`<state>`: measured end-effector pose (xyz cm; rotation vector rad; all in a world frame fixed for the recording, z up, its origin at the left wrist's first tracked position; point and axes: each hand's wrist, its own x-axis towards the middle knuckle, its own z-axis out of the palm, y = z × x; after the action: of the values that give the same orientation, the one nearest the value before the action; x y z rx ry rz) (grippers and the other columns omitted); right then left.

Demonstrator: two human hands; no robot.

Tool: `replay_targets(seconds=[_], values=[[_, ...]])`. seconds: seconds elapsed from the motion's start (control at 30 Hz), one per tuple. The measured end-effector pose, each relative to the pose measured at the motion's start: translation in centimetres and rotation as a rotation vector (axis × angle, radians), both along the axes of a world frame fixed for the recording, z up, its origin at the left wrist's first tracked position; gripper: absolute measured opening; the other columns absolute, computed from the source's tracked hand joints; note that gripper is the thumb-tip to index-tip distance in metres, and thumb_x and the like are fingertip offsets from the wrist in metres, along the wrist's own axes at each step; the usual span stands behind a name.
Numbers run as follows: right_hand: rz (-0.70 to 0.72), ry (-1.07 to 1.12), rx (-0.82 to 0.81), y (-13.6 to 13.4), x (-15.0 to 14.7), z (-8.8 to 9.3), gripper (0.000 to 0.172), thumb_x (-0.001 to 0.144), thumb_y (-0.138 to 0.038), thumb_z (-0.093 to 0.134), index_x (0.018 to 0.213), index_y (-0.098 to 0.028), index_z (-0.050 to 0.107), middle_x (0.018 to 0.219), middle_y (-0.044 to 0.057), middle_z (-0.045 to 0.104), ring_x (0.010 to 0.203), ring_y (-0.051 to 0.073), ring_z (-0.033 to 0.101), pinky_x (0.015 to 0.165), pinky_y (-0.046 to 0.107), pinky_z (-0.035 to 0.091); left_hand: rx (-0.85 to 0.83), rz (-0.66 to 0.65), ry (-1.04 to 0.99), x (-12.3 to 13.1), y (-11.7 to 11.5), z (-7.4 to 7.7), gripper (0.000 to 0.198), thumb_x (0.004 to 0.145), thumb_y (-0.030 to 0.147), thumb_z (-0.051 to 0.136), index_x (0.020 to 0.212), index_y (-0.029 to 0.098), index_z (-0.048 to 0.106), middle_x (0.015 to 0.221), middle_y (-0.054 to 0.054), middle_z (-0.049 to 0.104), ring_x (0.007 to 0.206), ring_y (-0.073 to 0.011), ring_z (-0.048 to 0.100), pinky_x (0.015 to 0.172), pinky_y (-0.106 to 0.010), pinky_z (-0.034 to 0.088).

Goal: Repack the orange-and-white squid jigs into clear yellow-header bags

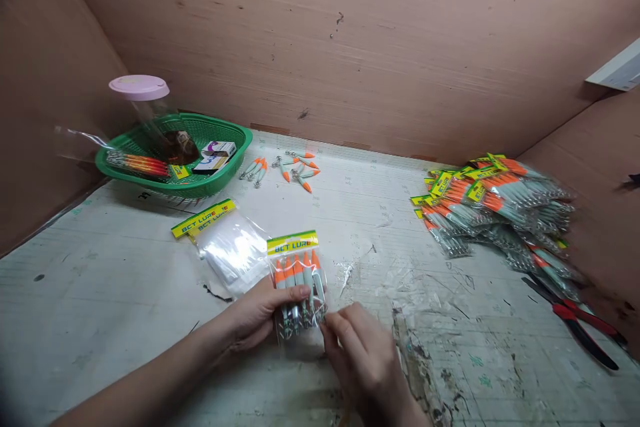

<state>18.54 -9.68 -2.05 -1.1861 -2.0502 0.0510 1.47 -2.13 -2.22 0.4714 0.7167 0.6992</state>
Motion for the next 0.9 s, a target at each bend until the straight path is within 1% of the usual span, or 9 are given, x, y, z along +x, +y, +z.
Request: replay_targets(seconds=[0.13,0.2,0.27,0.33,0.43,0.57,0.67,0.8,0.9], values=[[-0.08,0.101,-0.078,-2.6,0.1,-2.9,0.018,0.088,-0.004,0.049,0.098,-0.016,0.056,0.067,0.002,0.054,0.058,0.012,0.053,0.053,0.022,0.045,0.263,-0.158,0.327,-0.3,-0.1,-0.3,0.025,0.066,0.028,0.078,0.086,0.016,0.068,0.077,-0.007,0.069,0.082,-0.024,0.066,0.075,-0.031,0.051],[-0.112,0.123,-0.136,-3.4,0.2,-3.8,0.016,0.089,-0.005,0.048,0.096,-0.017,0.055,0.067,0.001,0.053,0.059,0.013,0.053,0.054,0.022,0.045,0.435,-0.036,0.624,-0.6,-0.4,0.5,0.03,0.063,0.03,0.08,0.089,0.02,0.069,0.07,-0.006,0.066,0.095,-0.03,0.063,0.08,-0.033,0.05],[-0.132,0.109,-0.129,-3.8,0.3,-4.1,0.015,0.089,-0.005,0.047,0.094,-0.018,0.055,0.067,0.001,0.053,0.059,0.013,0.052,0.054,0.023,0.045,0.611,0.129,0.826,-0.7,-1.0,1.5,0.037,0.06,0.028,0.082,0.094,0.022,0.069,0.079,-0.009,0.068,0.114,-0.0347,0.055,0.095,-0.038,0.043],[-0.132,0.084,-0.125,-3.8,0.6,-4.2,0.015,0.089,-0.006,0.046,0.094,-0.017,0.056,0.069,0.002,0.053,0.061,0.014,0.053,0.056,0.024,0.045,0.836,0.082,0.822,-0.4,-2.0,1.9,0.051,0.057,0.022,0.083,0.106,0.023,0.068,0.11,-0.013,0.068,0.129,-0.0357,0.042,0.109,-0.041,0.028],[-0.097,0.041,-0.147,-3.6,1.0,-4.2,0.016,0.091,-0.008,0.043,0.091,-0.016,0.057,0.074,0.005,0.054,0.066,0.015,0.054,0.058,0.025,0.045,1.173,-0.211,0.694,0.5,-3.3,0.9,0.068,0.062,0.018,0.08,0.125,0.025,0.058,0.139,-0.012,0.05,0.136,-0.0342,0.033,0.115,-0.045,0.015],[-0.076,-0.051,-0.037,-2.9,1.3,-4.2,0.021,0.092,-0.008,0.04,0.08,-0.015,0.056,0.07,0.005,0.051,0.063,0.015,0.048,0.055,0.025,0.04,1.443,-0.308,0.823,1.2,-3.6,-1.9,0.058,0.08,0.018,0.063,0.135,0.022,0.047,0.142,-0.014,0.043,0.136,-0.0314,0.03,0.113,-0.051,0.019],[-0.086,-0.162,0.046,-2.3,1.0,-4.1,0.027,0.092,-0.008,0.041,0.069,-0.016,0.052,0.064,0.004,0.049,0.06,0.016,0.044,0.052,0.027,0.034,1.61,-0.45,0.973,1.3,-3.1,-3.0,0.059,0.082,0.013,0.052,0.14,0.012,0.038,0.146,-0.017,0.037,0.14,-0.0316,0.021,0.112,-0.057,0.02],[-0.111,-0.193,0.068,-1.8,0.8,-3.9,0.03,0.091,-0.007,0.04,0.065,-0.017,0.051,0.061,0.004,0.049,0.058,0.017,0.043,0.051,0.028,0.031,1.726,-0.52,1.095,1.2,-2.8,-2.9,0.062,0.082,0.012,0.05,0.141,0.012,0.032,0.145,-0.015,0.041,0.141,-0.0293,0.021,0.111,-0.057,0.025],[-0.134,-0.169,0.038,-2.3,1.5,-3.3,0.028,0.094,-0.011,0.038,0.071,-0.017,0.054,0.063,0.004,0.051,0.058,0.016,0.046,0.052,0.027,0.035,1.743,-0.397,1.139,0.6,-3.8,-2.3,0.068,0.08,0.017,0.057,0.143,0.015,0.029,0.146,-0.017,0.039,0.139,-0.0329,0.026,0.109,-0.059,0.028]])
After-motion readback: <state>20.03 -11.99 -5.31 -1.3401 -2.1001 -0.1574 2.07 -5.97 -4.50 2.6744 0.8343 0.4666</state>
